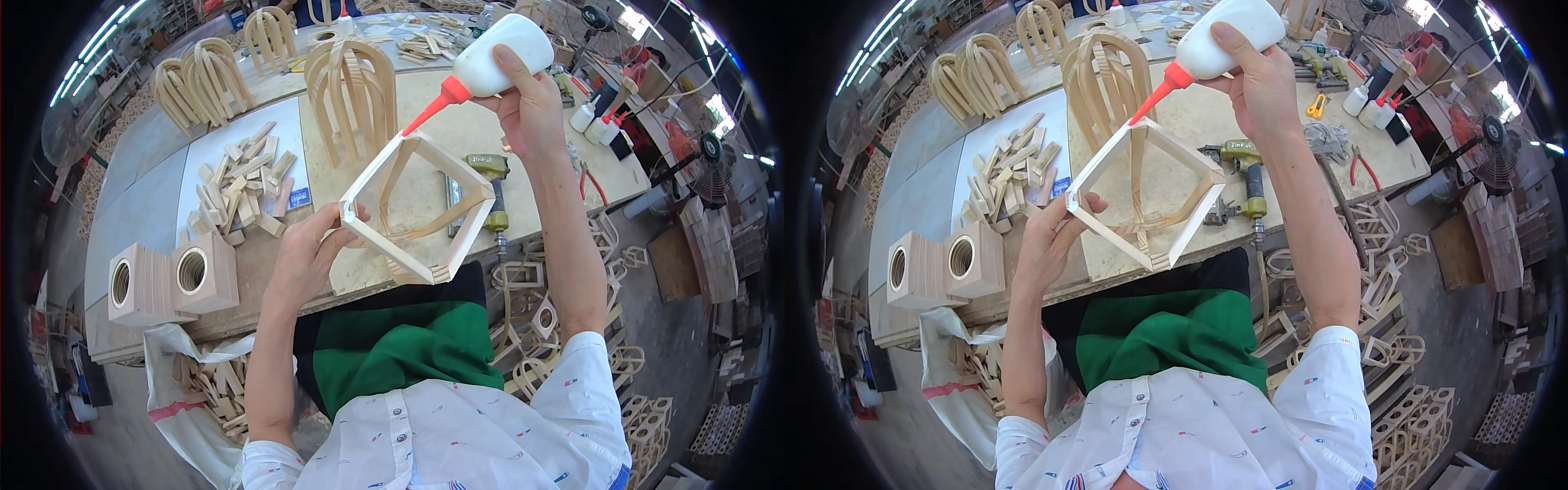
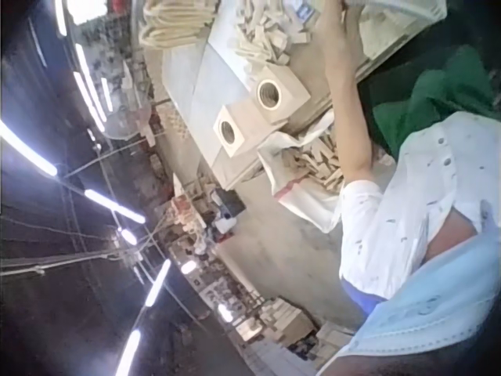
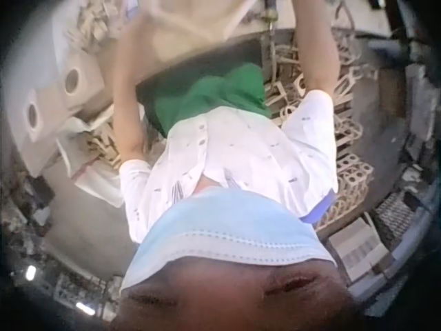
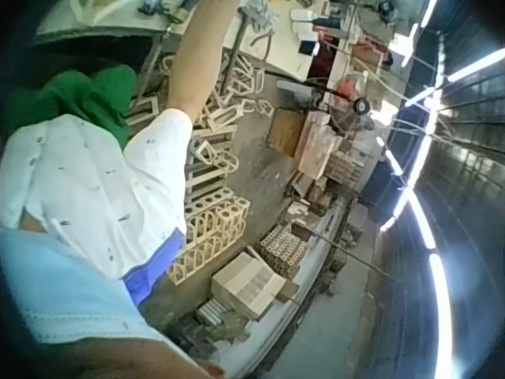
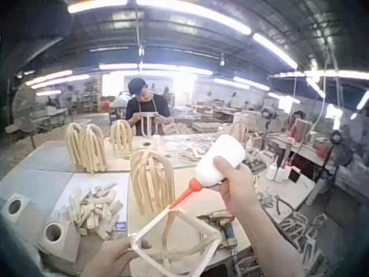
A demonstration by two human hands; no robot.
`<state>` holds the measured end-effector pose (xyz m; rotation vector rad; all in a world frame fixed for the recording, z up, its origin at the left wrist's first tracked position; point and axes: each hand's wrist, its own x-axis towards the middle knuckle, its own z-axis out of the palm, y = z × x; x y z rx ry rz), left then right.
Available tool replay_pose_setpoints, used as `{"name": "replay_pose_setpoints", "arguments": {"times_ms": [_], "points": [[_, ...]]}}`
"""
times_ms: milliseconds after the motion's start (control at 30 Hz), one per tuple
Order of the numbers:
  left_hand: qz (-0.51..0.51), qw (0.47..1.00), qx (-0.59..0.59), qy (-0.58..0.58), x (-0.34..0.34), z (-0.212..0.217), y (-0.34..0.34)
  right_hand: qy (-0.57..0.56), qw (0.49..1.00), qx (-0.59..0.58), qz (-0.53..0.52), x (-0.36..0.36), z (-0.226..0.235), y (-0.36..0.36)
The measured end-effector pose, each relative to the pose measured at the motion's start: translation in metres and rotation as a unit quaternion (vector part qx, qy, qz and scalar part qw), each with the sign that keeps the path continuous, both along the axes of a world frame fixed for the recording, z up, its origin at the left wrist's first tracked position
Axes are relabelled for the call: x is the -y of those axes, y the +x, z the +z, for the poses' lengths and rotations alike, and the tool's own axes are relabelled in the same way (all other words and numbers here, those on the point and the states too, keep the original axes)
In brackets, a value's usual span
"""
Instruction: The person assembles small wooden frames by applying glue to joints and securing them with a pneumatic nail gun. They repeatedly pick up wooden pieces, align them, apply adhesive, and fasten the joints, building up a structured frame.
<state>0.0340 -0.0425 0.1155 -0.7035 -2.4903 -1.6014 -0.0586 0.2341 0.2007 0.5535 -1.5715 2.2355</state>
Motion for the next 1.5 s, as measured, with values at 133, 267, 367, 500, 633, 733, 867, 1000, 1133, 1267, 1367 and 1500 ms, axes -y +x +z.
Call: {"name": "replay_pose_setpoints", "arguments": {"times_ms": [133,267,367,500,633,733,867,1000,1133,1267,1367,1500], "points": [[-0.007,1.000,-0.002,0.002,0.001,-0.001,-0.001,-0.001,1.000,-0.001,-0.016,-0.003,0.000,0.000],[-0.006,1.000,-0.009,-0.001,0.000,0.000,-0.001,-0.010,1.000,0.000,-0.024,-0.010,-0.002,0.000],[-0.008,1.000,-0.014,-0.004,0.000,-0.001,-0.002,-0.021,0.999,0.005,-0.028,-0.016,-0.006,0.001],[-0.011,1.000,-0.013,-0.009,-0.003,0.000,-0.002,-0.021,0.999,0.001,-0.028,-0.026,-0.009,0.003],[-0.005,1.000,-0.001,-0.008,-0.002,-0.003,-0.004,-0.037,0.999,0.013,-0.029,-0.031,-0.012,0.006],[0.001,0.999,0.031,0.028,-0.002,-0.007,-0.005,-0.036,0.998,0.028,-0.033,-0.037,-0.013,0.011],[0.005,0.999,0.039,0.037,-0.001,-0.009,-0.005,-0.019,0.999,0.040,-0.028,-0.050,-0.015,0.020],[-0.002,0.995,0.064,0.078,0.001,-0.012,-0.009,-0.042,0.998,0.034,-0.025,-0.064,-0.017,0.035],[-0.006,0.997,0.047,0.058,0.004,-0.012,-0.011,-0.031,0.999,0.037,-0.019,-0.077,-0.024,0.046],[-0.009,0.995,0.057,0.082,0.005,-0.012,-0.010,-0.023,0.998,0.045,-0.023,-0.074,-0.026,0.053],[-0.012,0.996,0.056,0.073,0.005,-0.012,-0.011,-0.022,0.999,0.047,-0.013,-0.073,-0.031,0.052],[-0.008,0.997,0.051,0.060,0.004,-0.009,-0.010,-0.048,0.998,0.042,-0.009,-0.069,-0.032,0.051]]}}
